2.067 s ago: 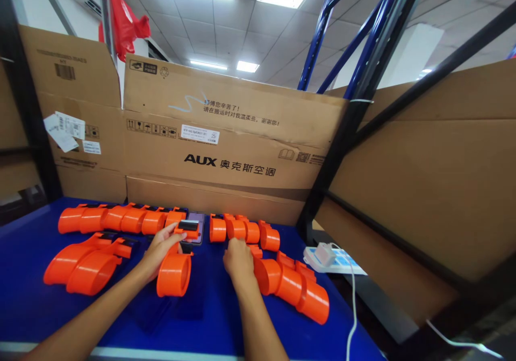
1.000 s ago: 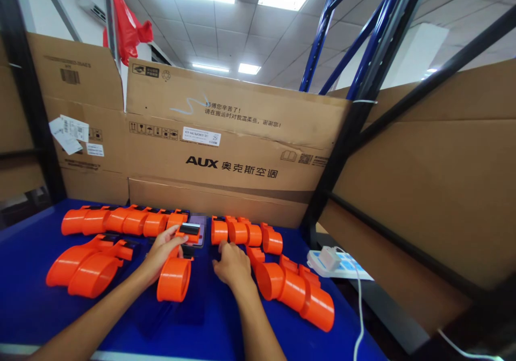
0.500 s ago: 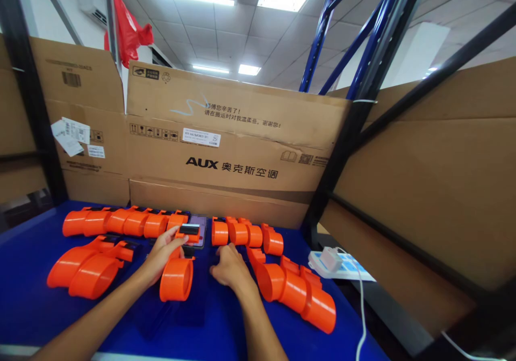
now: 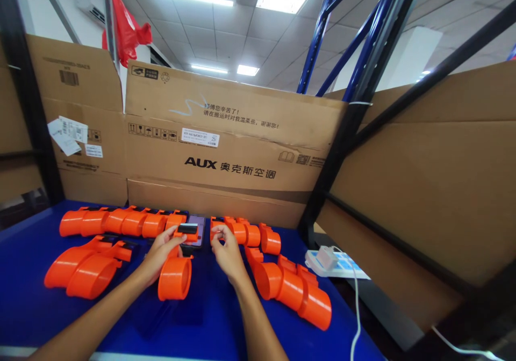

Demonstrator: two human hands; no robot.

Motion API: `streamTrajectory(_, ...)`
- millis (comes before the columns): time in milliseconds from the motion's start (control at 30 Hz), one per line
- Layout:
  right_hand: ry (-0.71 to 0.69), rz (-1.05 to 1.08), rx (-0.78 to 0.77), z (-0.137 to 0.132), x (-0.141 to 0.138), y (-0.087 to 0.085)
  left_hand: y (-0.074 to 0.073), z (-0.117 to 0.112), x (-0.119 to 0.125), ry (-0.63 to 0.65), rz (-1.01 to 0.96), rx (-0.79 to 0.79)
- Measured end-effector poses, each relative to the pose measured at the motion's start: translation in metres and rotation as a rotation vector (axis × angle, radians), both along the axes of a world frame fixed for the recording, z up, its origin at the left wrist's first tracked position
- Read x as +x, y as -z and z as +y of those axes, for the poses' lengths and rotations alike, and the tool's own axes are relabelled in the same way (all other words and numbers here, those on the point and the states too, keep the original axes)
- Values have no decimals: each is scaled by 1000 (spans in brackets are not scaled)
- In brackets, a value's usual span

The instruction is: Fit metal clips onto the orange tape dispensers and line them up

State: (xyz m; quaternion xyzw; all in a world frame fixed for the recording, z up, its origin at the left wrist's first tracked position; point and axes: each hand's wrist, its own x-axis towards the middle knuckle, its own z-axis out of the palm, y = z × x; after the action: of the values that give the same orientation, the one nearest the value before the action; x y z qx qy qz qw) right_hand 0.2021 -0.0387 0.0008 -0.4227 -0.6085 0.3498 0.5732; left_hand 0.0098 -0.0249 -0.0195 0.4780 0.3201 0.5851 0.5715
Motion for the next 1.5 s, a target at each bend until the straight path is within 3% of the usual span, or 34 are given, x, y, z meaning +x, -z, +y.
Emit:
streamTrajectory(133, -109, 219, -95, -3, -4, 1, 5, 4, 0, 3, 24, 5)
streamTrajectory(267, -164, 265, -75, -4, -9, 0, 6, 4, 0, 5, 48, 15)
streamTrajectory(400, -125, 268, 5, -3, -11, -3, 3, 1, 0, 30, 37, 33)
streamTrajectory(667, -48, 159, 22, 2, -11, -1, 1, 0, 2, 34, 31, 13)
streamTrajectory(833, -23, 240, -5, 1, -16, 3, -2, -3, 4, 44, 10, 27)
streamTrajectory(1033, -116, 218, -126, -3, -23, 5, -4, -4, 3, 46, 21, 16)
streamTrajectory(1367, 7, 256, -92, -1, -16, 2, -2, -2, 3, 27, 22, 35)
streamTrajectory(1500, -23, 287, -65, -2, -18, 1, -1, -1, 3, 14, 31, 37)
